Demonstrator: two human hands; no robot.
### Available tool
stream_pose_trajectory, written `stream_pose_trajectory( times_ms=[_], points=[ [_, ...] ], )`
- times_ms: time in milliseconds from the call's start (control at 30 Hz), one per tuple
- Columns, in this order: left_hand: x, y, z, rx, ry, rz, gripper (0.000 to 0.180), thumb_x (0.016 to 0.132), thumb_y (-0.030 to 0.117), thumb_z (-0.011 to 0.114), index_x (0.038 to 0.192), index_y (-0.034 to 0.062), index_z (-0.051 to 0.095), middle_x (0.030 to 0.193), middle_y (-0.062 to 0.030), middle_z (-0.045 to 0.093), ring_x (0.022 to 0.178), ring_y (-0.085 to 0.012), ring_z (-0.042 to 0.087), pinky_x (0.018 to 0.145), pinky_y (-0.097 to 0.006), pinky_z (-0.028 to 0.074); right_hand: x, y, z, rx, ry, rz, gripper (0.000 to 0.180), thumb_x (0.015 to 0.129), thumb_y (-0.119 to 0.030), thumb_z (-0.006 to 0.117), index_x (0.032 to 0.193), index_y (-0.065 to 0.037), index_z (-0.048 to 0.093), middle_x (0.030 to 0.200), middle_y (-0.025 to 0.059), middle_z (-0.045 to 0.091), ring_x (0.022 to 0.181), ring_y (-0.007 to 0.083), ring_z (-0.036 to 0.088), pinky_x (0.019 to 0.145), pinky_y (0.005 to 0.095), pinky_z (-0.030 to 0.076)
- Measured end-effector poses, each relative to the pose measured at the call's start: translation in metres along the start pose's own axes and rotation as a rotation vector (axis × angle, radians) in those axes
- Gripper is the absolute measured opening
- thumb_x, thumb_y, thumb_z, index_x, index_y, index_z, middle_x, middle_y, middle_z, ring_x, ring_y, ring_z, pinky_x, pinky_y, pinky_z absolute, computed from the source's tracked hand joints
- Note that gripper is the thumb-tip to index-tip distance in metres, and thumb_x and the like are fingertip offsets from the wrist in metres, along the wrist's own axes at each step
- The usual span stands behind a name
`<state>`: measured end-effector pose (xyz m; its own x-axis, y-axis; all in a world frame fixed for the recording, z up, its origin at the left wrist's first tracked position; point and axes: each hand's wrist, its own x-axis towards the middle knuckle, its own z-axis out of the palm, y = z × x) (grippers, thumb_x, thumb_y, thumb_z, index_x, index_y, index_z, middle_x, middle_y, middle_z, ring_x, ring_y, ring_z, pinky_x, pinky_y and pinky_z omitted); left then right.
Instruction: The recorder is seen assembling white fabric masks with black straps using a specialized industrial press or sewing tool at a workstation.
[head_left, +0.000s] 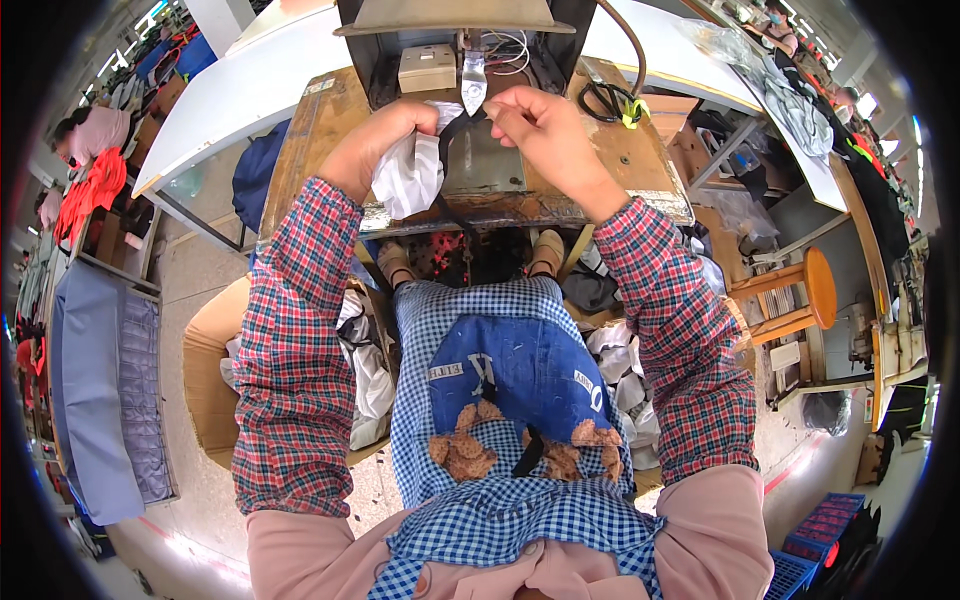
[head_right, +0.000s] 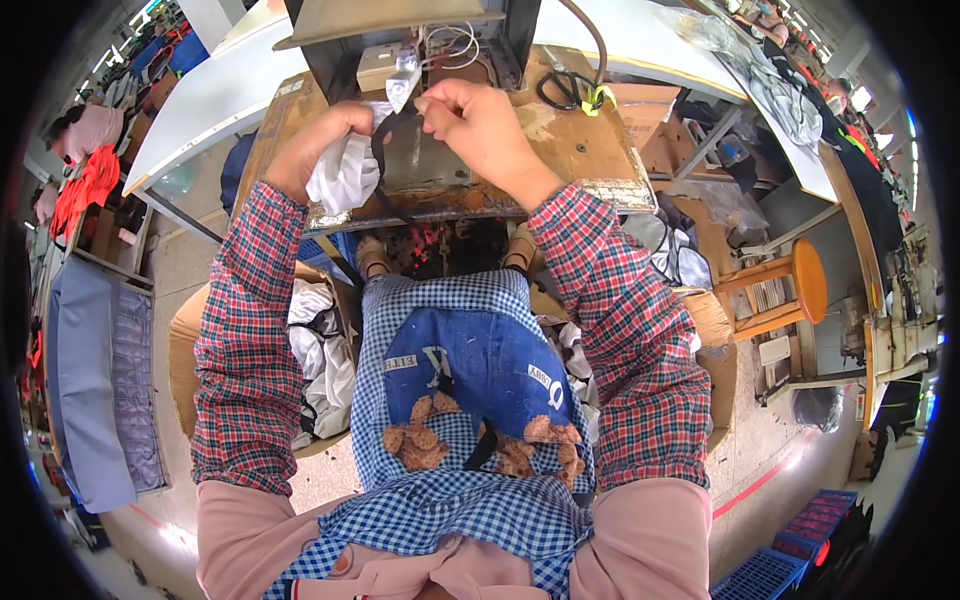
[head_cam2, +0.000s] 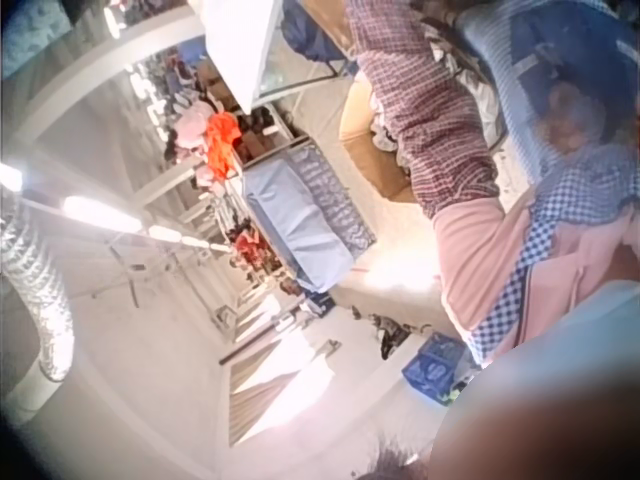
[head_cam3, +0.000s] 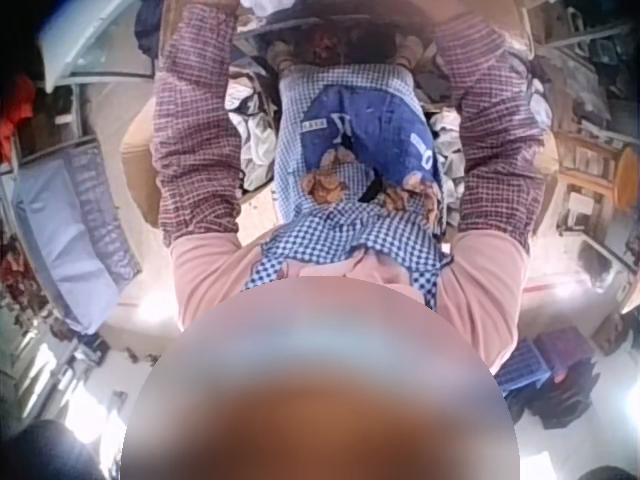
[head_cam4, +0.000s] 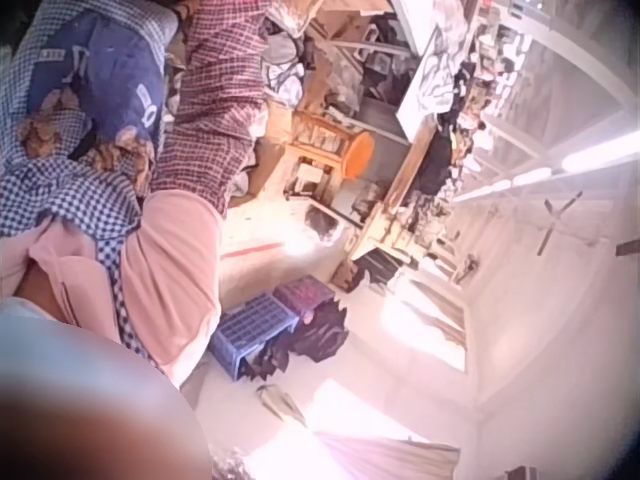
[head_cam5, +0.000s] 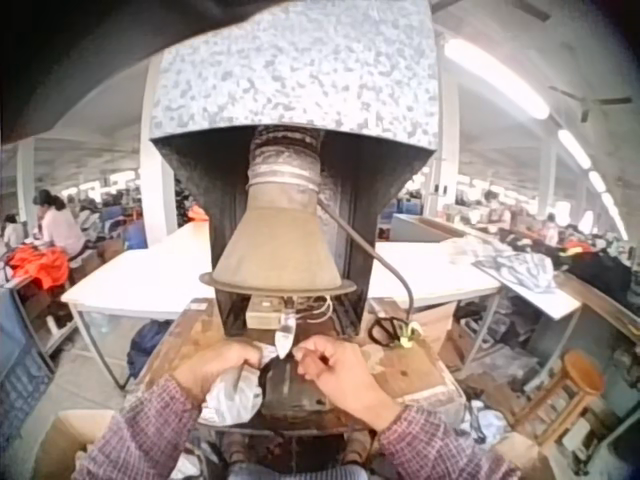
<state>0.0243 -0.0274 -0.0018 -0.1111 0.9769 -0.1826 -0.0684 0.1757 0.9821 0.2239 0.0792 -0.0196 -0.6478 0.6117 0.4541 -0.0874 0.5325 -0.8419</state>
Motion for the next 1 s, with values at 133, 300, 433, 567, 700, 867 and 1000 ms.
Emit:
stream_pose_trajectory(
  times_ms=[133, 300, 433, 567, 700, 867, 1000],
  points=[
    [0.001, -0.003, -0.007, 0.004, -0.047, 0.006, 0.022, 0.081, 0.020, 0.057, 0.087, 0.0019, 0.068, 0.076, -0.0008, 0.062, 0.065, -0.0101, 0.056, 0.062, -0.024, 0.047, 0.000, -0.003, 0.001, -0.002, -0.007, 0.029, 0.022, 0.093, -0.020, 0.062, 0.097, 0.001, 0.068, 0.073, 0.0040, 0.066, 0.066, 0.0087, 0.060, 0.064, 0.0243, 0.050],
    [0.001, -0.004, -0.006, -0.007, -0.035, 0.001, 0.022, 0.081, 0.018, 0.055, 0.088, 0.0016, 0.068, 0.076, -0.0006, 0.061, 0.065, -0.0105, 0.056, 0.062, -0.024, 0.047, 0.000, -0.006, 0.000, 0.062, -0.021, 0.075, 0.023, 0.094, -0.021, 0.062, 0.097, 0.001, 0.067, 0.075, 0.0032, 0.066, 0.067, 0.0074, 0.060, 0.065, 0.0229, 0.050],
    [0.002, -0.005, -0.008, 0.003, -0.039, 0.002, 0.023, 0.080, 0.016, 0.054, 0.092, 0.0013, 0.067, 0.079, -0.0010, 0.062, 0.066, -0.0108, 0.056, 0.063, -0.024, 0.047, 0.000, -0.007, 0.000, 0.146, -0.029, 0.126, 0.022, 0.094, -0.021, 0.062, 0.097, 0.001, 0.067, 0.076, 0.0021, 0.066, 0.067, 0.0067, 0.059, 0.065, 0.0220, 0.050],
    [0.004, -0.006, -0.008, -0.011, -0.084, 0.028, 0.025, 0.078, 0.013, 0.053, 0.095, 0.0011, 0.066, 0.081, -0.0016, 0.062, 0.067, -0.0114, 0.057, 0.063, -0.025, 0.048, 0.001, -0.005, -0.001, 0.263, -0.035, 0.176, 0.020, 0.094, -0.020, 0.063, 0.096, 0.000, 0.067, 0.076, 0.0015, 0.065, 0.068, 0.0069, 0.058, 0.065, 0.0217, 0.050],
    [-0.001, -0.004, -0.001, -0.055, -0.083, 0.042, 0.025, 0.078, 0.012, 0.052, 0.096, 0.0009, 0.066, 0.081, -0.0022, 0.063, 0.067, -0.0118, 0.057, 0.063, -0.025, 0.048, -0.002, -0.007, -0.003, 0.370, -0.034, 0.231, 0.019, 0.093, -0.019, 0.064, 0.095, -0.001, 0.068, 0.076, 0.0009, 0.064, 0.067, 0.0074, 0.058, 0.065, 0.0215, 0.050],
    [-0.018, -0.008, 0.013, -0.175, -0.034, -0.042, 0.020, 0.074, 0.009, 0.052, 0.088, 0.0009, 0.063, 0.072, -0.0041, 0.061, 0.059, -0.0134, 0.057, 0.055, -0.026, 0.048, -0.020, -0.016, 0.004, 0.512, -0.064, 0.326, 0.017, 0.093, -0.020, 0.063, 0.094, -0.003, 0.067, 0.076, 0.0000, 0.063, 0.067, 0.0082, 0.059, 0.065, 0.0222, 0.050],
    [-0.038, -0.025, 0.019, -0.227, -0.099, -0.088, 0.020, 0.073, 0.009, 0.053, 0.089, 0.0019, 0.063, 0.073, -0.0034, 0.061, 0.059, -0.0132, 0.057, 0.055, -0.027, 0.048, -0.049, -0.023, 0.015, 0.590, -0.164, 0.451, 0.027, 0.094, -0.030, 0.064, 0.098, -0.003, 0.067, 0.084, 0.0022, 0.065, 0.074, 0.0103, 0.061, 0.068, 0.0255, 0.054]
  ],
)
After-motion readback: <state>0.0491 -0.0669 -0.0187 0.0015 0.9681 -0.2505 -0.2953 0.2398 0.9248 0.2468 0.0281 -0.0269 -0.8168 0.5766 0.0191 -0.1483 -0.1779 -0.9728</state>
